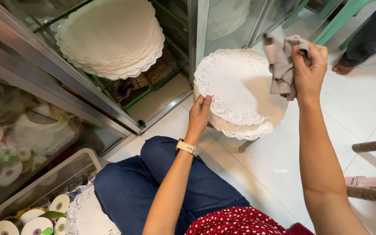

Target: The person wipes white decorative plates with a cloth and places them into a glass display cabinet. The person repeatedly picks up a plate, wipes it with a cloth, and stacks it inside the cabinet.

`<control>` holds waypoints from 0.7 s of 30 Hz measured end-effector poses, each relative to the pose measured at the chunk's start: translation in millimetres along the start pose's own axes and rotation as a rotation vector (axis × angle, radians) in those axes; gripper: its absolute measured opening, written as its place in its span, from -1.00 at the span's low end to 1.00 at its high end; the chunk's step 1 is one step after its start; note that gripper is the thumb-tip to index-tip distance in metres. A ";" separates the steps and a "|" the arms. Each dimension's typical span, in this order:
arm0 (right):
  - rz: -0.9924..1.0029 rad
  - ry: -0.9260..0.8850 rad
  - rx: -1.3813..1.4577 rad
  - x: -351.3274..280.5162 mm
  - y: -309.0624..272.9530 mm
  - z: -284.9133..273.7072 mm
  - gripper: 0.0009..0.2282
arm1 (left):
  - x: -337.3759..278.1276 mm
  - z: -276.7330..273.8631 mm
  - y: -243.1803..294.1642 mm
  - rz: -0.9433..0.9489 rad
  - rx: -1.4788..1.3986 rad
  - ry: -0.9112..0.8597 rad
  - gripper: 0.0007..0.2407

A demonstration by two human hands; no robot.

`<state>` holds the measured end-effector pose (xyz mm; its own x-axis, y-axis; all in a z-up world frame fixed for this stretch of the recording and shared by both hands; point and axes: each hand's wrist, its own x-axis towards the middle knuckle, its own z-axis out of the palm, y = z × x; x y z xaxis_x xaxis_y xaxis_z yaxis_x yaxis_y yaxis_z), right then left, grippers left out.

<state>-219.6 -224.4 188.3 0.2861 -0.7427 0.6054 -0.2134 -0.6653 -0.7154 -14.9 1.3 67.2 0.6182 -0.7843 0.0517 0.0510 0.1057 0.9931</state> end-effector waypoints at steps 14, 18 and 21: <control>-0.188 0.179 0.063 6.8 -19.5 -14.9 -0.79 | 49.4 27.0 42.9 -0.007 -0.204 0.088 -0.95; -0.235 0.203 0.117 11.6 -26.9 -10.1 -0.81 | 58.7 27.0 57.0 0.107 -0.315 0.074 -0.89; -0.256 0.207 0.150 15.5 -32.0 -3.5 -0.79 | 58.1 19.9 70.4 0.176 -0.354 0.075 -0.88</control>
<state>-211.6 -214.9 221.7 0.1140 -0.5633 0.8184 -0.0160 -0.8247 -0.5654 9.0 -49.0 142.2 0.6968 -0.6898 0.1965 0.1985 0.4487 0.8713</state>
